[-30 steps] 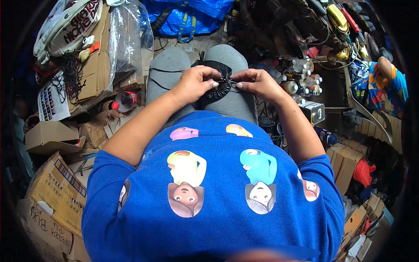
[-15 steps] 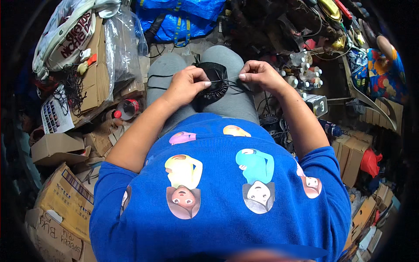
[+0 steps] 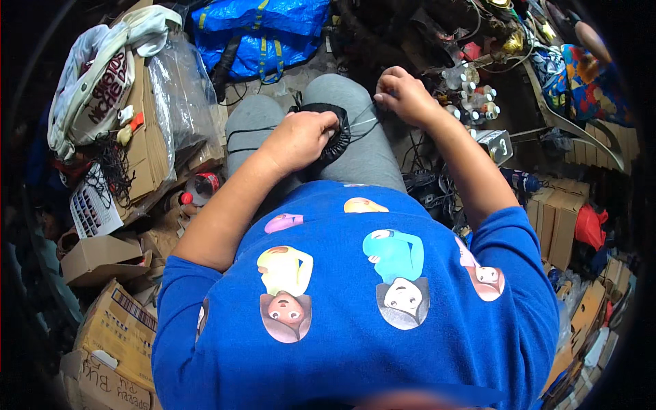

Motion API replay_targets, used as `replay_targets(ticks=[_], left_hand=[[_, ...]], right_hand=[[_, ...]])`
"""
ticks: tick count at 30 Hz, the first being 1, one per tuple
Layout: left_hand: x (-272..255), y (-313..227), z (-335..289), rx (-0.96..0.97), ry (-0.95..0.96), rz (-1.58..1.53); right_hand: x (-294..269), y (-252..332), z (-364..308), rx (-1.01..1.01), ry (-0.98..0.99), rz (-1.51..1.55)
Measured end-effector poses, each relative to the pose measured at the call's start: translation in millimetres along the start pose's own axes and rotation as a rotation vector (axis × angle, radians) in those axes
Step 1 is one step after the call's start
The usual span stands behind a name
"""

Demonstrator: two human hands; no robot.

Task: The recorder is assembling or sewing small black fabric components, likely part of shoe manufacturing.

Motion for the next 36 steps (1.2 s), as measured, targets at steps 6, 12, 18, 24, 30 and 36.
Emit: replay_targets(ticks=[6, 12, 18, 24, 30, 36], left_hand=[[-0.2, 11.2, -6.0, -0.044, -0.010, -0.027], [-2.0, 4.1, -8.0, 0.184, -0.030, 0.088], [-70.5, 29.9, -65.6, 0.141, -0.227, 0.268], [-121.2, 21.8, -43.4, -0.385, -0.414, -0.539], [-18.4, -52.5, -38.8, -0.432, 0.265, -1.145], [-164.3, 57.9, -97.7, -0.097, -0.330, 0.364]], right_hand=[[-18.9, 88.2, -22.7, -0.483, -0.001, -0.159], [32.3, 106.6, -36.7, -0.629, 0.241, -0.323], [7.8, 56.1, -37.1, -0.558, 0.094, -0.228], [-3.8, 20.2, -6.2, 0.432, 0.014, 1.063], [45.2, 116.5, -19.9, 0.378, 0.420, 1.512], [-19.8, -23.5, -50.7, -0.006, 0.110, 0.036]])
Point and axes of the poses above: each hand's wrist, its own z-axis towards the middle knuckle, its own x-axis out of the palm, y = z × x, the point moved 10 cm from there along z, towards the middle knuckle, and after that the axes turned 15 degrees about -y, right-handed, at the moved point
